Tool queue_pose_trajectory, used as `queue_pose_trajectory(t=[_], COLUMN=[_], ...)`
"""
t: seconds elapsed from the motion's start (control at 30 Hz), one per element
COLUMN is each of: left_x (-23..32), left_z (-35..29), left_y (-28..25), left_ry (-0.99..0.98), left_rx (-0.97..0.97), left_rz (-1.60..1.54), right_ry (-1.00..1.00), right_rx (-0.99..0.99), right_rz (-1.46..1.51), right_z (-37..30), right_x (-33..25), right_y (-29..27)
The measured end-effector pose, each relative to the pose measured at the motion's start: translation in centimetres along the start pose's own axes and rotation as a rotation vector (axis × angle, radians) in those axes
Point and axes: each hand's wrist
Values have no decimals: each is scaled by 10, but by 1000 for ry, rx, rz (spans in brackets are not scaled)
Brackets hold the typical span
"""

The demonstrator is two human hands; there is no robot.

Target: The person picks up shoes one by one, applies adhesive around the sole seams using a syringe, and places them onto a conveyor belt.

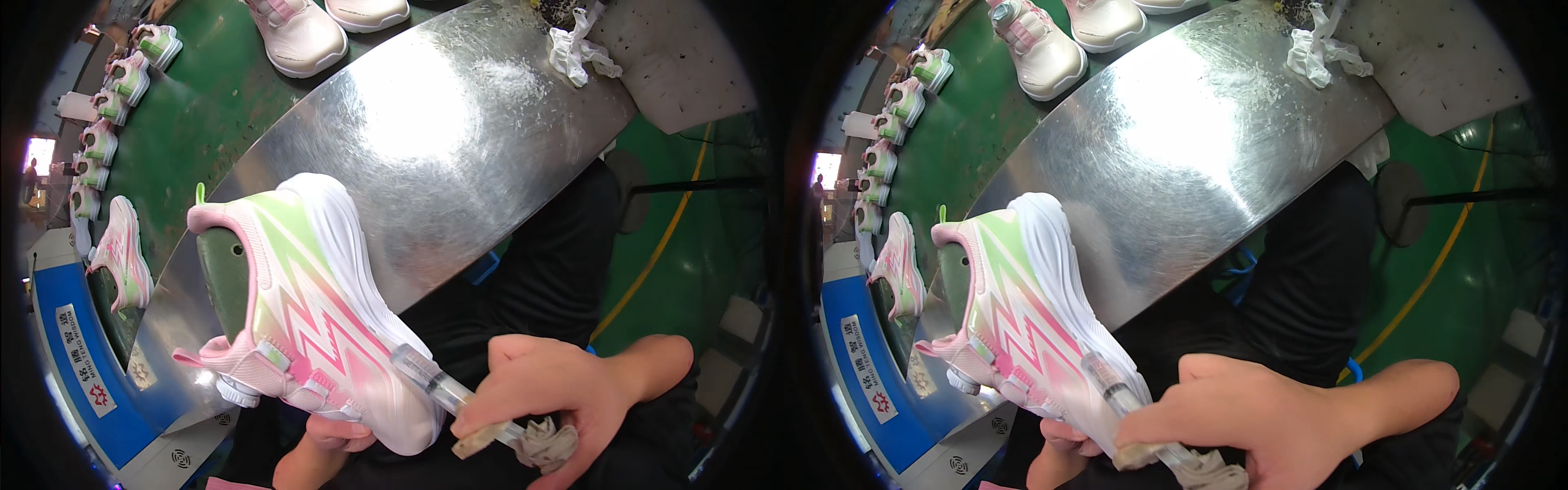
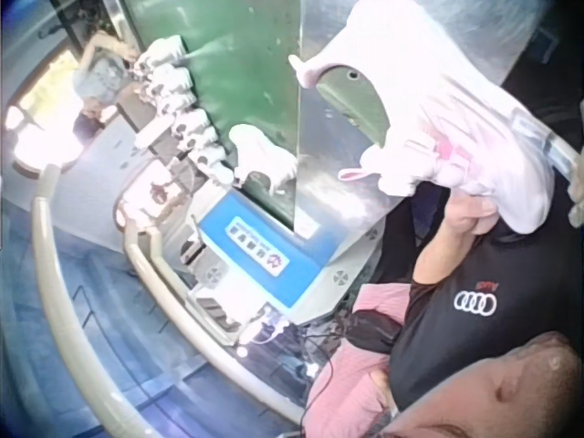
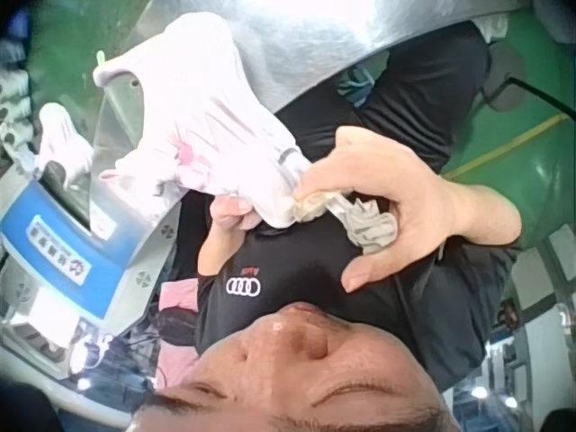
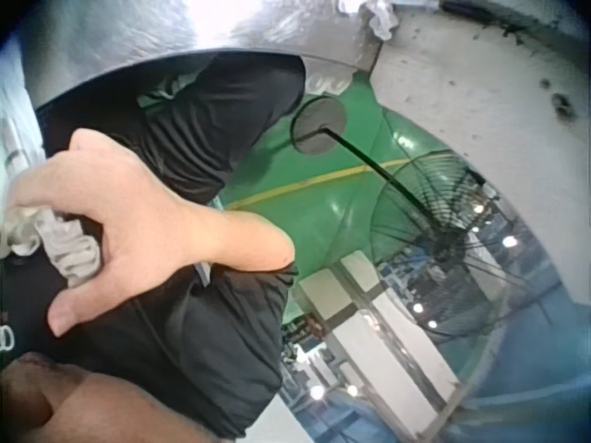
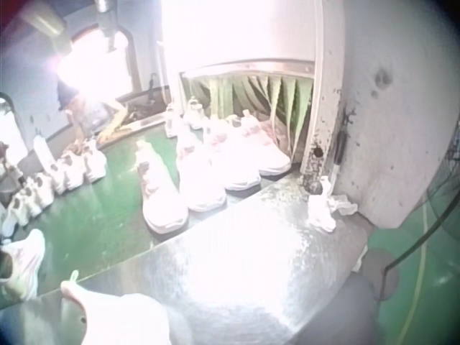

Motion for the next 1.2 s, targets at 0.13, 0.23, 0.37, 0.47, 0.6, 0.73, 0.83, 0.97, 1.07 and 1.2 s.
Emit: queue_pose_trajectory(t=[0.13,0.23,0.37,0.47,0.6,0.73,0.83,0.97,1.07,1.2], left_x=[-1,1,-6,-5,-3,-5,-5,-5,-5,-5], left_z=[26,46,60,75,88,102,110,119,122,122], left_y=[13,30,47,67,80,93,91,91,90,93], left_ry=[-39,-32,-2,-5,-43,-65,-63,-38,-44,-7], left_rx=[-136,-267,-134,-136,-178,-195,-285,-316,-369,-374], left_rz=[-58,90,207,196,155,134,113,91,-71,-107], right_ry=[109,274,261,101,59,5,-23,-35,-36,-67], right_rx=[-24,-79,34,43,41,92,98,101,85,81], right_rz=[-20,61,9,-122,-189,-297,-358,-442,-546,-681], right_z=[-9,-25,-41,-45,-52,-57,-58,-56,-54,-45], right_x=[-28,-44,-63,-76,-84,-91,-90,-84,-80,-78], right_y=[-2,-5,-1,-2,-6,-3,-2,1,6,11])
Point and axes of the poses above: each hand's wrist, its own z-axis towards the middle knuckle, its own y-axis out of the palm, x = y × z, and after that the axes turned 6 degrees about z, right-handed
